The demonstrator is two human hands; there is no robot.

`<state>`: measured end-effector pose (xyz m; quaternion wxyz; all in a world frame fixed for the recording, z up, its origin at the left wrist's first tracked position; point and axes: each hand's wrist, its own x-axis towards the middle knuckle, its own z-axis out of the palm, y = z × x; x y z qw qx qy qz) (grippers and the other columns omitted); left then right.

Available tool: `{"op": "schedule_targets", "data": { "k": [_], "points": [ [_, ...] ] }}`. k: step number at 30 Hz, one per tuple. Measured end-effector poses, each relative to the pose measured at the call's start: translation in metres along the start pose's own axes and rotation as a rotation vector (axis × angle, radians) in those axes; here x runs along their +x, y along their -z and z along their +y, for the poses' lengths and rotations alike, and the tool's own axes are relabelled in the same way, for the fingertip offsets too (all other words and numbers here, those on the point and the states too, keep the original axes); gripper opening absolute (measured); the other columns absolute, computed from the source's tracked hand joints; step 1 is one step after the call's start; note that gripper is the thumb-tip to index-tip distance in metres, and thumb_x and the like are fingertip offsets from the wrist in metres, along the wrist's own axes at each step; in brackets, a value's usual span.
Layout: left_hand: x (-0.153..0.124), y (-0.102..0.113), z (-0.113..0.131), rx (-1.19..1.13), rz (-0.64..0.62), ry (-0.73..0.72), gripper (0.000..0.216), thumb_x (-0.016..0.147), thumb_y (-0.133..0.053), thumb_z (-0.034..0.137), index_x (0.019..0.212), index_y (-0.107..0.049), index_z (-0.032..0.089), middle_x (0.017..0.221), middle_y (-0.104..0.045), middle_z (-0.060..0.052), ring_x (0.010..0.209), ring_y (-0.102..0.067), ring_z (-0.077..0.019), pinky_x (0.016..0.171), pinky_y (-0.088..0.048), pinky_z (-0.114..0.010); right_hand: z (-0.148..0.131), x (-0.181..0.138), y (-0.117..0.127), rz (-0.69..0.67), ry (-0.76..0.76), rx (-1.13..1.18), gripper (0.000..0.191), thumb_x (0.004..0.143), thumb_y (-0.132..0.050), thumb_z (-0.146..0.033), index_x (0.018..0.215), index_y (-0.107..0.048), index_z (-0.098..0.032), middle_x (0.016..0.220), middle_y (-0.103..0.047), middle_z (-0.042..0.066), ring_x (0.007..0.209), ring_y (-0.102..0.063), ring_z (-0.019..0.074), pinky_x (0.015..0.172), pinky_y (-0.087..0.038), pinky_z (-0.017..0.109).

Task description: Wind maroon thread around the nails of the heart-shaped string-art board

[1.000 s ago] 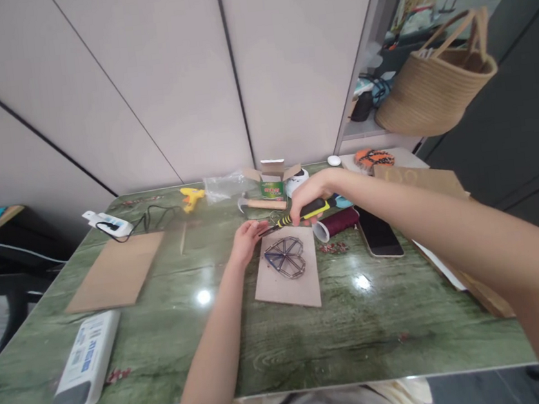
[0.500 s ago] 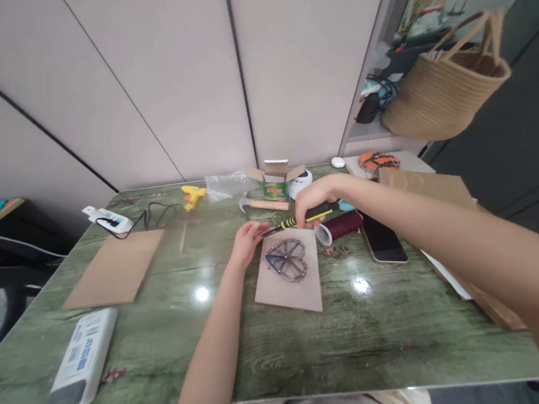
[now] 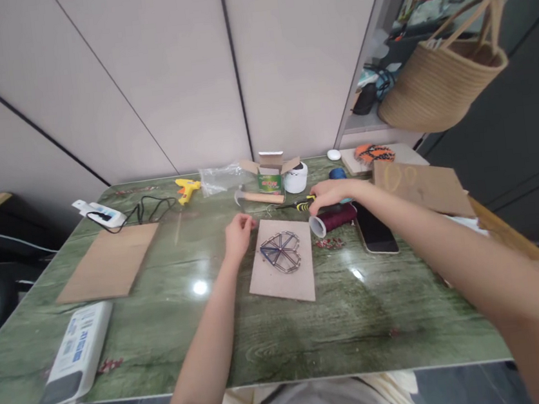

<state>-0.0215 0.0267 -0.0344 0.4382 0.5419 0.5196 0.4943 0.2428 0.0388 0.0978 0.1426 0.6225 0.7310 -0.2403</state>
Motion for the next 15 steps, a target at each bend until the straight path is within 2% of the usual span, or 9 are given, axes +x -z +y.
{"op": "schedule_targets", "data": {
  "k": [5,7,9,12,15],
  "points": [
    [-0.001,0.007,0.003,0.169,0.015,-0.090,0.009,0.073,-0.062,0.013,0.076,-0.065,0.021,0.077,-0.066,-0.003,0.076,-0.061,-0.0173,0.087,-0.042,-0.027,0.003,0.032,-0.015,0.047,0.134,0.002,0.056,0.060,-0.068,-0.044,0.108,-0.062,-0.015,0.105,-0.065,0.009,0.090,-0.061,0.0233,0.071,-0.043,0.026],
    [-0.002,0.009,0.004,0.190,0.012,-0.105,0.011,0.073,-0.062,0.012,0.076,-0.066,0.021,0.079,-0.067,-0.004,0.078,-0.061,-0.0184,0.088,-0.041,-0.028,0.003,0.046,-0.020,0.062,0.139,-0.022,0.064,0.056,-0.071,-0.040,0.114,-0.059,-0.016,0.107,-0.065,0.009,0.092,-0.061,0.0238,0.073,-0.043,0.026],
    [-0.004,0.010,0.006,0.194,-0.003,-0.109,0.012,0.072,-0.062,0.010,0.073,-0.066,0.022,0.078,-0.066,-0.004,0.080,-0.060,-0.0193,0.090,-0.039,-0.029,0.002,0.058,-0.025,0.126,0.122,-0.073,0.077,0.052,-0.073,-0.036,0.124,-0.052,-0.017,0.111,-0.063,0.011,0.097,-0.059,0.0252,0.076,-0.042,0.028],
    [-0.009,0.014,0.012,0.224,0.011,-0.121,0.014,0.070,-0.062,0.009,0.071,-0.064,0.022,0.080,-0.065,-0.005,0.086,-0.058,-0.0206,0.094,-0.038,-0.030,-0.003,0.070,-0.034,0.227,0.151,-0.159,0.082,0.050,-0.074,-0.036,0.126,-0.049,-0.017,0.116,-0.059,0.013,0.106,-0.054,0.0286,0.084,-0.040,0.032],
    [-0.014,0.021,0.022,0.521,0.059,-0.220,0.014,0.075,-0.057,0.012,0.083,-0.064,0.021,0.095,-0.062,-0.007,0.100,-0.054,-0.0218,0.096,-0.037,-0.033,-0.006,0.072,-0.041,0.315,0.171,-0.234,0.081,0.051,-0.073,-0.037,0.125,-0.050,-0.016,0.118,-0.056,0.015,0.110,-0.050,0.0309,0.089,-0.038,0.037]
  ]
}}
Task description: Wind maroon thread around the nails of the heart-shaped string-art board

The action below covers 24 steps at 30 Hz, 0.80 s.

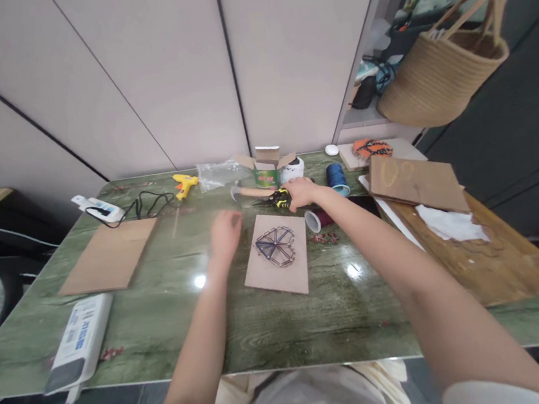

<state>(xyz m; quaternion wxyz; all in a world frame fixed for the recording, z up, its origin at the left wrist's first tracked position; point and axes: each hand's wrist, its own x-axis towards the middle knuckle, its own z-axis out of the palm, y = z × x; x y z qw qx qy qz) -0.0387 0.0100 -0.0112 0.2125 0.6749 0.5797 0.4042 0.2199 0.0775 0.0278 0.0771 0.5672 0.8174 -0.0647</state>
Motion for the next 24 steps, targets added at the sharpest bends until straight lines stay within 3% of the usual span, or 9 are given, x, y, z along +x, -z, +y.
{"op": "schedule_targets", "data": {
  "k": [3,5,11,16,24],
  "points": [
    [-0.004,0.011,0.005,0.238,-0.034,-0.051,0.018,0.079,-0.052,0.016,0.094,-0.062,0.019,0.098,-0.060,-0.008,0.096,-0.055,-0.0206,0.088,-0.042,-0.032,-0.002,0.000,-0.001,0.039,0.038,-0.049,0.079,0.052,-0.073,-0.037,0.125,-0.050,-0.015,0.117,-0.056,0.015,0.109,-0.050,0.0319,0.090,-0.036,0.040],
    [-0.007,0.015,0.008,0.285,-0.087,-0.045,0.014,0.081,-0.051,0.018,0.090,-0.062,0.018,0.093,-0.061,-0.007,0.089,-0.056,-0.0187,0.083,-0.043,-0.030,-0.004,0.002,-0.002,0.068,0.079,-0.071,0.078,0.052,-0.074,-0.035,0.124,-0.050,-0.014,0.116,-0.057,0.015,0.108,-0.050,0.0318,0.092,-0.035,0.040],
    [-0.014,0.016,0.015,0.200,-0.312,-0.014,0.011,0.079,-0.056,0.025,0.078,-0.064,0.018,0.081,-0.064,-0.003,0.076,-0.058,-0.0147,0.074,-0.044,-0.026,-0.016,0.017,-0.011,0.165,0.187,-0.036,0.083,0.052,-0.075,-0.032,0.127,-0.046,-0.014,0.119,-0.055,0.014,0.106,-0.050,0.0298,0.091,-0.036,0.038],
    [-0.017,0.013,0.021,0.158,-0.390,-0.033,0.013,0.080,-0.055,0.026,0.079,-0.064,0.017,0.082,-0.066,-0.003,0.076,-0.059,-0.0145,0.073,-0.043,-0.025,-0.018,0.023,-0.016,0.161,0.200,-0.011,0.085,0.054,-0.075,-0.042,0.129,-0.045,-0.015,0.118,-0.054,0.014,0.104,-0.052,0.0293,0.086,-0.040,0.036],
    [-0.023,0.010,0.027,0.179,-0.441,-0.068,0.021,0.076,-0.062,0.038,0.081,-0.067,0.018,0.086,-0.065,-0.004,0.077,-0.058,-0.0147,0.072,-0.043,-0.025,-0.031,0.017,-0.016,0.160,0.204,-0.084,0.086,0.054,-0.078,-0.034,0.130,-0.045,-0.011,0.119,-0.054,0.017,0.104,-0.052,0.0313,0.090,-0.039,0.039]
  ]
}}
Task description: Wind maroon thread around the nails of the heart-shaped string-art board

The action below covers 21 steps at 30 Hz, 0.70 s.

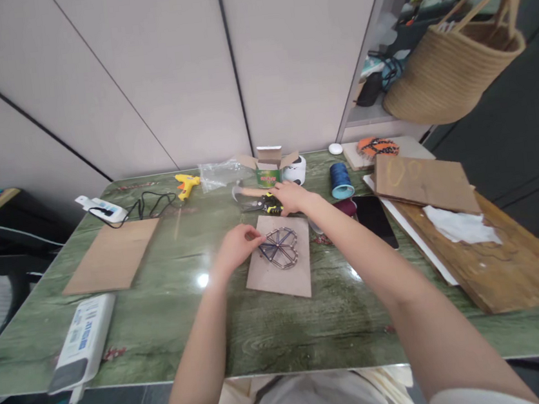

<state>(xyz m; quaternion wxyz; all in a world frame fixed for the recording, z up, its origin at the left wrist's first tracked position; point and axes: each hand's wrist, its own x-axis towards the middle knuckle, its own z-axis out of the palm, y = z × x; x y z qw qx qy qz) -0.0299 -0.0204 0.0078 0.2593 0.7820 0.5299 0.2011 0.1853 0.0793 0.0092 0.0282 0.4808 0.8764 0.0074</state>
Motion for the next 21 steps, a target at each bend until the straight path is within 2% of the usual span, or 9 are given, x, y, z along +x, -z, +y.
{"op": "schedule_targets", "data": {
  "k": [5,8,10,12,15,18,21],
  "points": [
    [0.000,-0.005,0.004,0.036,-0.034,-0.006,0.016,0.074,-0.064,0.032,0.080,-0.070,0.018,0.085,-0.067,-0.005,0.077,-0.059,-0.0154,0.072,-0.044,-0.025,-0.008,-0.005,0.000,0.002,-0.035,0.023,0.084,0.059,-0.078,-0.029,0.132,-0.043,-0.009,0.124,-0.051,0.020,0.110,-0.051,0.0335,0.091,-0.040,0.041],
    [0.000,-0.003,0.005,0.034,-0.048,-0.022,0.016,0.077,-0.060,0.029,0.082,-0.071,0.019,0.085,-0.069,-0.005,0.077,-0.061,-0.0156,0.074,-0.044,-0.025,-0.015,-0.019,0.010,0.089,-0.021,0.165,0.076,0.063,-0.076,-0.026,0.130,-0.046,-0.011,0.130,-0.048,0.019,0.116,-0.048,0.0310,0.095,-0.040,0.039],
    [0.000,-0.001,0.005,0.032,-0.057,-0.022,0.018,0.079,-0.059,0.029,0.083,-0.072,0.019,0.086,-0.070,-0.005,0.078,-0.062,-0.0158,0.075,-0.044,-0.025,-0.025,-0.037,0.019,0.243,-0.001,0.310,0.056,0.073,-0.069,-0.026,0.125,-0.052,-0.017,0.126,-0.053,0.013,0.113,-0.051,0.0252,0.095,-0.040,0.036],
    [0.000,0.001,0.006,0.037,-0.067,-0.014,0.019,0.079,-0.057,0.030,0.084,-0.072,0.018,0.088,-0.071,-0.005,0.080,-0.062,-0.0160,0.076,-0.044,-0.025,-0.041,-0.062,0.027,0.337,0.012,0.421,0.031,0.081,-0.059,-0.028,0.112,-0.060,-0.019,0.112,-0.061,0.009,0.107,-0.054,0.0221,0.091,-0.042,0.035],
    [0.001,0.002,0.006,0.044,-0.089,0.002,0.021,0.080,-0.056,0.030,0.084,-0.072,0.018,0.088,-0.071,-0.006,0.081,-0.062,-0.0163,0.076,-0.044,-0.025,-0.067,-0.098,0.031,0.269,0.052,0.478,0.016,0.085,-0.055,-0.030,0.092,-0.067,-0.021,0.092,-0.065,0.006,0.091,-0.058,0.0200,0.080,-0.044,0.033],
    [0.001,0.003,0.006,0.040,-0.096,0.009,0.020,0.080,-0.056,0.029,0.083,-0.072,0.019,0.086,-0.072,-0.005,0.080,-0.063,-0.0166,0.075,-0.044,-0.025,-0.083,-0.123,0.023,0.223,0.076,0.482,0.015,0.084,-0.057,-0.029,0.092,-0.067,-0.021,0.091,-0.065,0.006,0.091,-0.057,0.0200,0.080,-0.043,0.033],
    [0.001,0.005,0.006,0.035,-0.091,0.001,0.019,0.080,-0.056,0.028,0.082,-0.072,0.018,0.085,-0.072,-0.005,0.078,-0.062,-0.0170,0.074,-0.044,-0.025,-0.087,-0.131,0.011,0.240,0.019,0.512,0.015,0.085,-0.056,-0.030,0.093,-0.066,-0.022,0.094,-0.066,0.005,0.092,-0.057,0.0203,0.081,-0.043,0.035]
  ]
}}
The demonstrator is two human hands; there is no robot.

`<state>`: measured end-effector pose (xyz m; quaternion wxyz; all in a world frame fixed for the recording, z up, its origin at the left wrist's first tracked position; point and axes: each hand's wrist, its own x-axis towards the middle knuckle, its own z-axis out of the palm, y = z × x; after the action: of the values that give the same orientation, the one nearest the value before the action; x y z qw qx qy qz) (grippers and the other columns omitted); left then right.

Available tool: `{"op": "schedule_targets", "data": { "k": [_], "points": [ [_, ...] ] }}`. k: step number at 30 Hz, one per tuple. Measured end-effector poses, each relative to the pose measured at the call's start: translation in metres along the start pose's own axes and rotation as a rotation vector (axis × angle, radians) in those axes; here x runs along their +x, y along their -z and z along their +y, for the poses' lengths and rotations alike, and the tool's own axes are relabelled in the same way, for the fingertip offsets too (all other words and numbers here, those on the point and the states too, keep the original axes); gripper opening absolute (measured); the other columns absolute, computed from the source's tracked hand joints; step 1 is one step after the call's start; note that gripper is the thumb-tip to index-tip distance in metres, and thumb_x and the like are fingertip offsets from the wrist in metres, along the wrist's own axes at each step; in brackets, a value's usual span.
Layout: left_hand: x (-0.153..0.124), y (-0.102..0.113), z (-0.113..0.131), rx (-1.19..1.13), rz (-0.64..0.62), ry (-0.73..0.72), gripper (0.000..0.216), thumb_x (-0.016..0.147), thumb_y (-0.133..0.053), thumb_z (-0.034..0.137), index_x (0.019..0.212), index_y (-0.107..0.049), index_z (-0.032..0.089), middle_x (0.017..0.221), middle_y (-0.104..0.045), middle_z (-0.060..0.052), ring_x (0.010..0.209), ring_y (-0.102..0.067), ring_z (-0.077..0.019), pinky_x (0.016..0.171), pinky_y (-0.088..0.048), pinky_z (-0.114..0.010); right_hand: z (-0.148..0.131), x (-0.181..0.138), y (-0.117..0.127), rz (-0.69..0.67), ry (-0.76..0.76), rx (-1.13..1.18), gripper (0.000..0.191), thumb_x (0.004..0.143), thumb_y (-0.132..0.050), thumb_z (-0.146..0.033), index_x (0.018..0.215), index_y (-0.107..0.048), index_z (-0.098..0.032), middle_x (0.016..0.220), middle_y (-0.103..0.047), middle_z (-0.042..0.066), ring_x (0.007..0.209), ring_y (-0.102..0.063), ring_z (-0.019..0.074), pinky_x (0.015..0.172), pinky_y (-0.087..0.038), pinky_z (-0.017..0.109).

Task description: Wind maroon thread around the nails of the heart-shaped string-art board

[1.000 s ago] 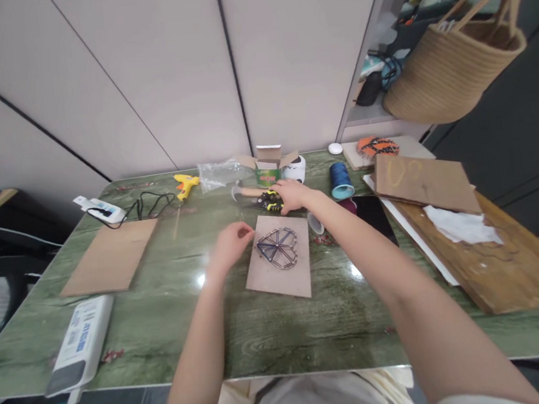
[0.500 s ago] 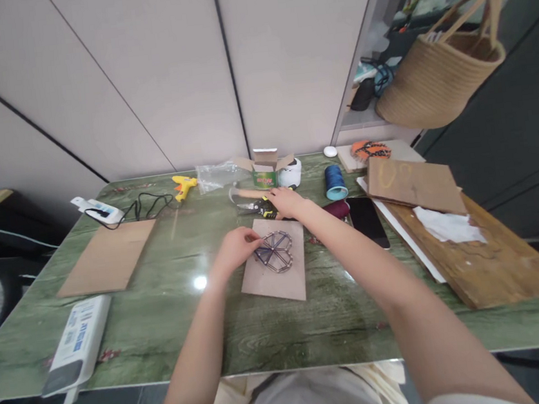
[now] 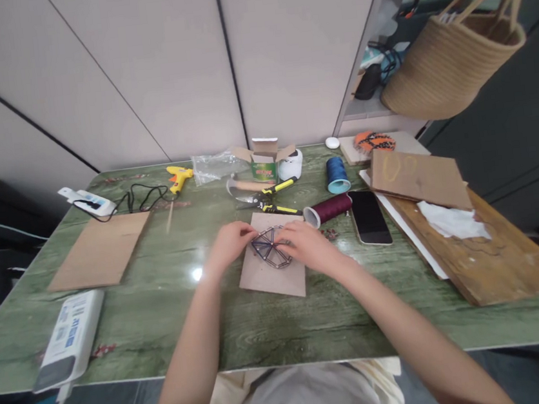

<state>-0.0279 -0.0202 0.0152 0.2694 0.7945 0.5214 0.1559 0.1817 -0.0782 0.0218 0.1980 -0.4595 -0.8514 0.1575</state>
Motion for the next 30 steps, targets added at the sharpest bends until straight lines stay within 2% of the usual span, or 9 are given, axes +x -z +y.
{"op": "schedule_targets", "data": {
  "k": [6,13,19,26,30],
  "points": [
    [-0.001,0.000,0.001,0.030,0.025,-0.027,0.018,0.082,-0.052,0.025,0.082,-0.068,0.017,0.088,-0.069,-0.006,0.081,-0.061,-0.0171,0.076,-0.044,-0.026,0.005,0.000,-0.003,0.190,-0.151,0.126,0.015,0.084,-0.054,-0.027,0.090,-0.066,-0.023,0.091,-0.067,0.004,0.089,-0.059,0.0194,0.082,-0.046,0.035],
    [-0.002,0.000,0.001,0.050,0.028,-0.002,0.021,0.086,-0.045,0.024,0.084,-0.064,0.015,0.089,-0.065,-0.008,0.082,-0.059,-0.0178,0.079,-0.044,-0.028,0.011,0.018,0.001,0.323,-0.270,0.182,0.016,0.082,-0.053,-0.026,0.089,-0.066,-0.021,0.086,-0.067,0.004,0.078,-0.060,0.0177,0.076,-0.046,0.033],
    [-0.002,0.006,-0.005,0.008,0.031,0.030,0.022,0.087,-0.044,0.026,0.082,-0.063,0.016,0.087,-0.065,-0.007,0.080,-0.058,-0.0169,0.078,-0.043,-0.028,0.013,0.033,-0.010,0.443,-0.312,0.249,0.019,0.083,-0.050,-0.025,0.091,-0.066,-0.019,0.094,-0.068,0.005,0.086,-0.061,0.0173,0.080,-0.046,0.031],
    [-0.003,0.011,-0.009,0.016,0.041,0.083,0.023,0.086,-0.044,0.026,0.082,-0.063,0.015,0.086,-0.067,-0.007,0.078,-0.058,-0.0170,0.077,-0.043,-0.028,0.013,0.028,-0.023,0.400,-0.321,0.221,0.019,0.084,-0.049,-0.026,0.092,-0.065,-0.020,0.095,-0.067,0.006,0.085,-0.060,0.0184,0.078,-0.046,0.032],
    [-0.006,0.016,-0.011,-0.014,-0.034,0.080,0.024,0.084,-0.044,0.028,0.082,-0.064,0.016,0.085,-0.068,-0.006,0.075,-0.058,-0.0162,0.072,-0.043,-0.027,0.003,0.029,-0.023,0.389,-0.274,0.191,0.017,0.085,-0.050,-0.026,0.090,-0.066,-0.021,0.093,-0.067,0.005,0.089,-0.059,0.0201,0.082,-0.044,0.035]
  ]
}}
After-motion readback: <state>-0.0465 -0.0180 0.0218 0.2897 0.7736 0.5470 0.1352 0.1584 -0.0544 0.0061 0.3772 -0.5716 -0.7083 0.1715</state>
